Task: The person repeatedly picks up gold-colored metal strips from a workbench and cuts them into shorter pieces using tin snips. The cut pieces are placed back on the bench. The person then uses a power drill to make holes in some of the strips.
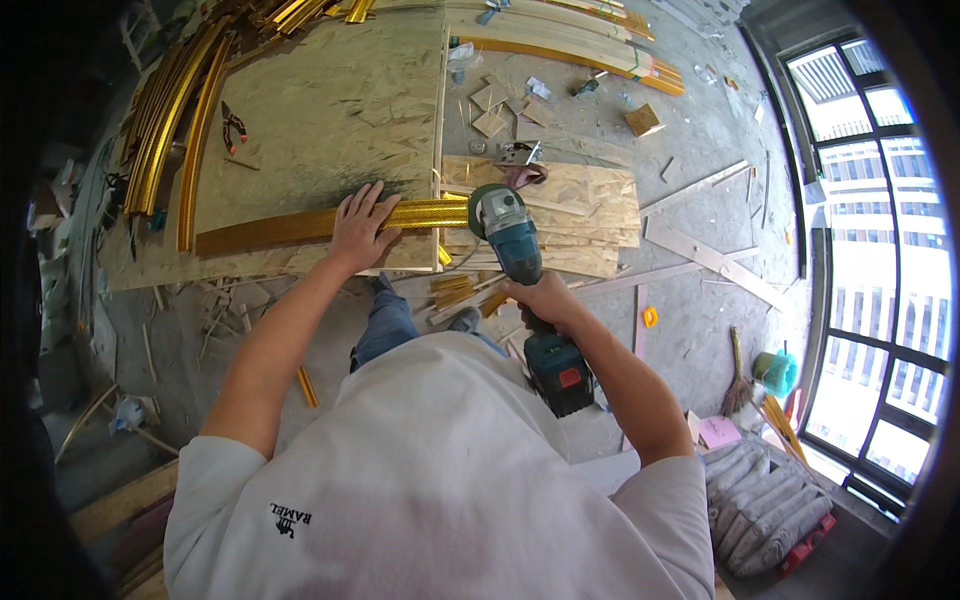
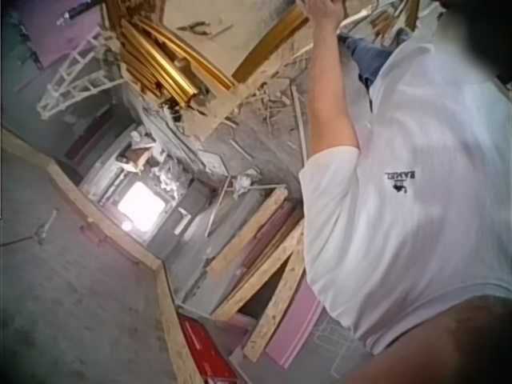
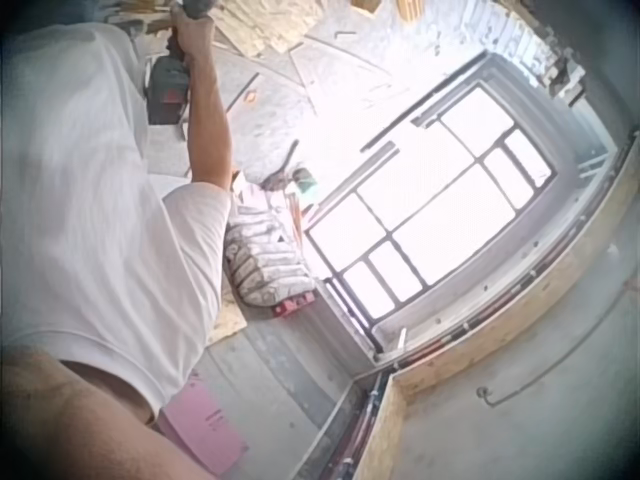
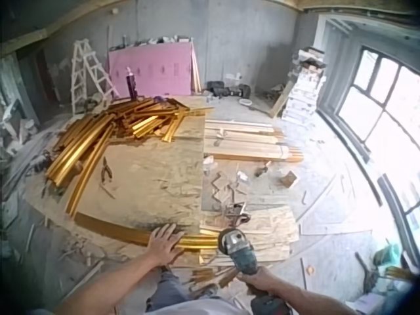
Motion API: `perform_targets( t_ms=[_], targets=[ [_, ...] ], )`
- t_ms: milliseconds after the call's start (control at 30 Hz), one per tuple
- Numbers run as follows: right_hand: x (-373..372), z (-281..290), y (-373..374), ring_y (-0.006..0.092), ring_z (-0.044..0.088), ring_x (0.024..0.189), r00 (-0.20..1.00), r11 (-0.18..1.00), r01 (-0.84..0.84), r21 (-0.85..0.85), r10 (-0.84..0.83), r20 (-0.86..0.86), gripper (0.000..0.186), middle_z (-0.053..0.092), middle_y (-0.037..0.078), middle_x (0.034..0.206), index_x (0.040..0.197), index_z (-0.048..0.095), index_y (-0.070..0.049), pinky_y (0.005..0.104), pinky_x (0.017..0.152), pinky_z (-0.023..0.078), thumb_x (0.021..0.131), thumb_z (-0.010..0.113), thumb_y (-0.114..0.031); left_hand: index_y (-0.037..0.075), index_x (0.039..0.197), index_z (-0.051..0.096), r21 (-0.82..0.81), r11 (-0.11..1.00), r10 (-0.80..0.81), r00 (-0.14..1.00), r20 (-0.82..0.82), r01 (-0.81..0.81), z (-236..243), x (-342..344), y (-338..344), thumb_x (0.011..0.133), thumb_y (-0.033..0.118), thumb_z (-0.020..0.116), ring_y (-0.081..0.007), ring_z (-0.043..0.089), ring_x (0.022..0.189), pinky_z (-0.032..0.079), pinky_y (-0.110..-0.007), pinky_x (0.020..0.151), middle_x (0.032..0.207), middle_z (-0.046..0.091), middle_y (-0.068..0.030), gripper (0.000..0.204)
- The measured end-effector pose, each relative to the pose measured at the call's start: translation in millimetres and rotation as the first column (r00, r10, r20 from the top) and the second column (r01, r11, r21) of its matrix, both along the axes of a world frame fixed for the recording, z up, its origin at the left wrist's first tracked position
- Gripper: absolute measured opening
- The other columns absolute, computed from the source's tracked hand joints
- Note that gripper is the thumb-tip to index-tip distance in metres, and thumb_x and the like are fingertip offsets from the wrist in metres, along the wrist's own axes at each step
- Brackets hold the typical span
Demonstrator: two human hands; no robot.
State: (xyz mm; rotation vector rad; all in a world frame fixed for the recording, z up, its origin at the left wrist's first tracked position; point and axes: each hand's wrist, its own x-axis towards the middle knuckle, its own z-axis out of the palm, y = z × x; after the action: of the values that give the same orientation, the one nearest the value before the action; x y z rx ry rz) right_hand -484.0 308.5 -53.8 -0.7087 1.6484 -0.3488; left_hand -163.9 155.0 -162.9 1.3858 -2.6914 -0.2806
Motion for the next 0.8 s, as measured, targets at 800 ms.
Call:
perform_targets(
  t_ms=[800],
  targets=[
    [6, 3, 2, 0.0126, 0.052, 0.046, 1.000, 1.000, 0.007, 0.020, -0.007, -0.009, 0.031, 0.054, 0.002, 0.060, 0.076, 0.058, -0.005, 0.0298, 0.043, 0.043, 0.083, 0.076, -0.028, 0.029, 0.147, 0.041, -0.053, 0.998, -0.029, 0.998, -0.060, 0.026, -3, 2, -1, 0.097, 0.055, 0.044, -0.0327, 0.027, 0.143, 0.019, -0.050, 0.116, 0.156, 0.030, -0.0114, 0.057]
  ],
)
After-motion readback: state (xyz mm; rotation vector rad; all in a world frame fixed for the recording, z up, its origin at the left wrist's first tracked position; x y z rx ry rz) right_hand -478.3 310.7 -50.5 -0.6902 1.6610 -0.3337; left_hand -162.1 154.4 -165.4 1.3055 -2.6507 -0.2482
